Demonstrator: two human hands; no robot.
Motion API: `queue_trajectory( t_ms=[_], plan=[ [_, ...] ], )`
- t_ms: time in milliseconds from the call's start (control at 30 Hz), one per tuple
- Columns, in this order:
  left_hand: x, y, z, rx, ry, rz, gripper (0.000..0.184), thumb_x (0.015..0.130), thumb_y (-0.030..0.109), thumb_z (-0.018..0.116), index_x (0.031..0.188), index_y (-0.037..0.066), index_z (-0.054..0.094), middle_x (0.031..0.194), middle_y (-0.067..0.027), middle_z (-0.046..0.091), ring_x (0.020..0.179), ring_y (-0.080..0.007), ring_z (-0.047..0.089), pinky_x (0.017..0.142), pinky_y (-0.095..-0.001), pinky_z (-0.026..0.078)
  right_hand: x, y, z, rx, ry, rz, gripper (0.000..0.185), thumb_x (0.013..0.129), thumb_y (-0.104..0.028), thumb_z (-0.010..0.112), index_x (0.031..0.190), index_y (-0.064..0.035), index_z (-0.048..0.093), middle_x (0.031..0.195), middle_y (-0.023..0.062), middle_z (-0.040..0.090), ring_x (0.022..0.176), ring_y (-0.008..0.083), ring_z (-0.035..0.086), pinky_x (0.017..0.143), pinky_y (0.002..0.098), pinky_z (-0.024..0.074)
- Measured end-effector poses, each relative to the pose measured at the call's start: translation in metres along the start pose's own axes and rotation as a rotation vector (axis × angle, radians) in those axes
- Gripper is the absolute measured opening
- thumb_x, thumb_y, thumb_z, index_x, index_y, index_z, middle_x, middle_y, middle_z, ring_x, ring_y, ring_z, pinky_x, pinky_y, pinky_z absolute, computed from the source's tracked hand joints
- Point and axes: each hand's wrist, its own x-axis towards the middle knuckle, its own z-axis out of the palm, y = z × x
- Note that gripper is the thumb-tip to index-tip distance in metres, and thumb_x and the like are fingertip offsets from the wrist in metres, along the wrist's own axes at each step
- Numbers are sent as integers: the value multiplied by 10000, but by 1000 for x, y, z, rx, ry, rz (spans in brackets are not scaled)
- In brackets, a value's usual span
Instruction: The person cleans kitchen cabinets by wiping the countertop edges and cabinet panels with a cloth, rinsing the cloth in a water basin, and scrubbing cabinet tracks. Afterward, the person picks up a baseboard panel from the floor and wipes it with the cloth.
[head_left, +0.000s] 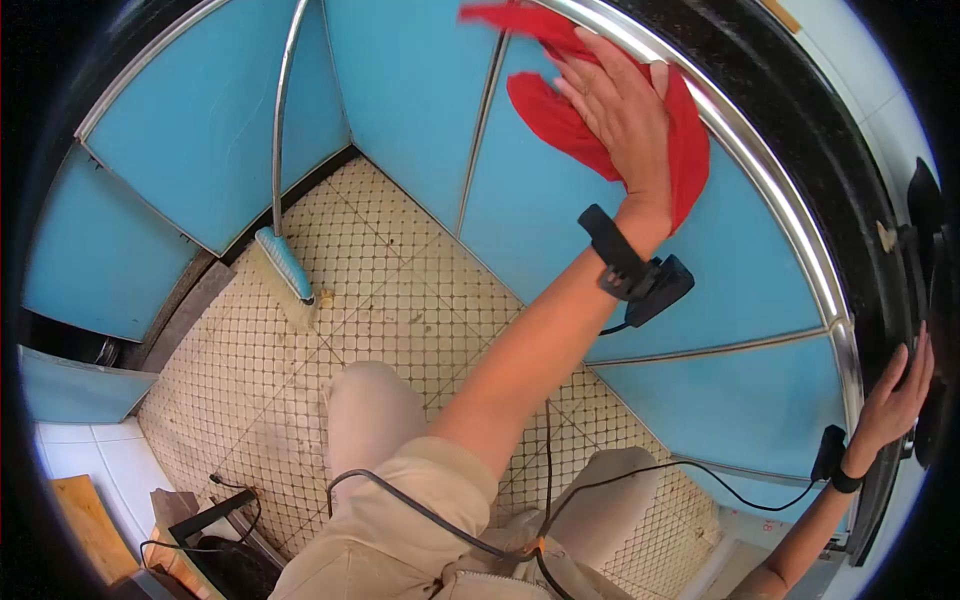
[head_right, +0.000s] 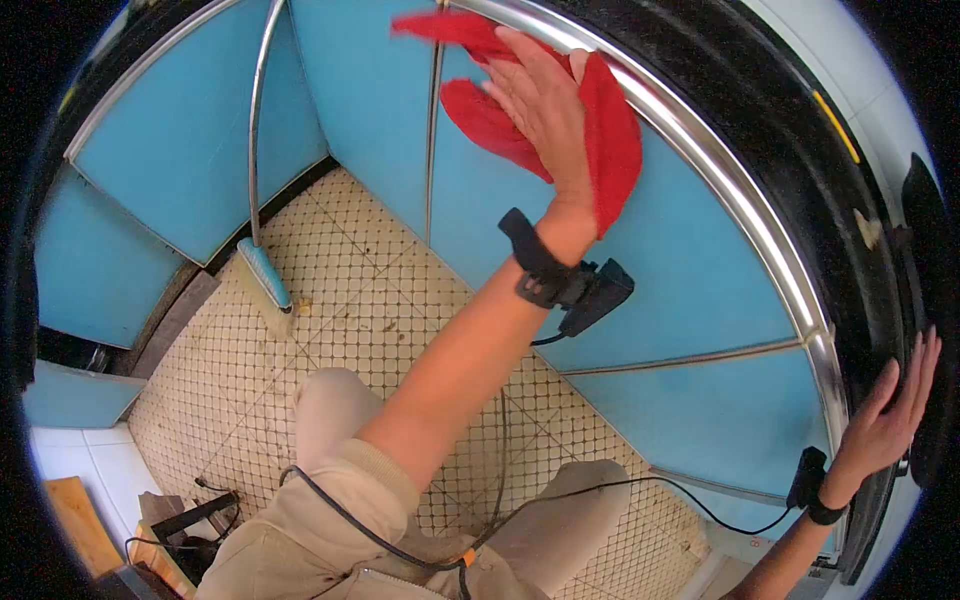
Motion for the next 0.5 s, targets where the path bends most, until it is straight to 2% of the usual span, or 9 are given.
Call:
queue_trajectory(
  t_ms=[67, 133, 167, 200, 233, 333, 400, 433, 500],
  plan=[
    [-11, -22, 9, 33, 59, 60, 606, 1026, 231, 439, 1500, -80, 225, 1319, -295, 455, 1309, -367, 382, 1146, -434, 183, -5, -2, 3, -73, 10, 5, 380, 1047, -228, 442, 1356, -42, 561, 1442, 96, 519, 1340, 265, 482, 1094, 362, 395],
    [-32, -66, 3, -58, -155, 12, 463, 1039, 252, 443, 1393, -46, 411, 1174, -224, 501, 1173, -330, 471, 1065, -393, 325, -12, 8, 6, -130, 6, 11, 382, 1042, -265, 447, 1316, -38, 584, 1378, 112, 552, 1276, 285, 513, 1046, 375, 417],
    [-43, -86, -4, -475, -137, -214, 228, 1046, 246, 440, 1114, 45, 524, 963, -100, 493, 959, -223, 521, 879, -317, 444, -16, 15, 8, -150, 1, 23, 386, 1040, -284, 450, 1297, -36, 596, 1346, 121, 568, 1245, 295, 529, 1022, 381, 427],
    [-65, -125, -7, -456, 70, 61, 177, 985, 123, 515, 1131, 24, 513, 984, -84, 529, 982, -238, 536, 976, -345, 411, -21, 23, 10, -172, -9, 40, 392, 1037, -302, 452, 1277, -35, 608, 1314, 129, 585, 1213, 305, 545, 999, 388, 438],
    [-90, -155, -5, -456, 63, 57, 177, 985, 123, 515, 1131, 24, 513, 984, -84, 529, 982, -238, 536, 976, -345, 411, -27, 33, 15, -200, -28, 67, 399, 1034, -321, 455, 1257, -33, 620, 1282, 137, 601, 1181, 315, 561, 975, 395, 449],
    [-153, -212, -2, 1525, -987, 175, 118, 911, 88, 568, 1009, 65, 630, 1015, -54, 580, 934, -162, 579, 774, -379, 461, -50, 75, 27, -338, -165, 222, 433, 1027, -376, 463, 1197, -27, 655, 1187, 162, 651, 1086, 346, 609, 903, 414, 481],
    [-159, -219, -24, 1493, -1137, 325, 116, 905, 101, 569, 983, 104, 655, 1012, -34, 604, 924, -171, 594, 789, -433, 462, -40, 59, 30, -299, 24, 77, 466, 1026, -411, 442, 1147, -27, 677, 1086, 186, 672, 976, 379, 624, 823, 446, 490],
    [-160, -218, -33, 1462, -1266, 473, 128, 899, 114, 569, 957, 143, 680, 1008, -15, 629, 914, -179, 610, 803, -486, 462, -44, 50, 32, -389, -103, 334, 447, 1029, -392, 442, 1195, -44, 669, 1140, 167, 674, 1009, 367, 630, 849, 426, 492],
    [-138, -183, -44, 1415, -1381, 637, 151, 893, 127, 569, 930, 182, 704, 1004, 4, 653, 904, -188, 625, 818, -540, 463, 1, -9, 5, -61, 41, 35, 377, 1047, -238, 445, 1346, -48, 573, 1408, 108, 551, 1308, 268, 517, 1078, 352, 413]
  ],
)
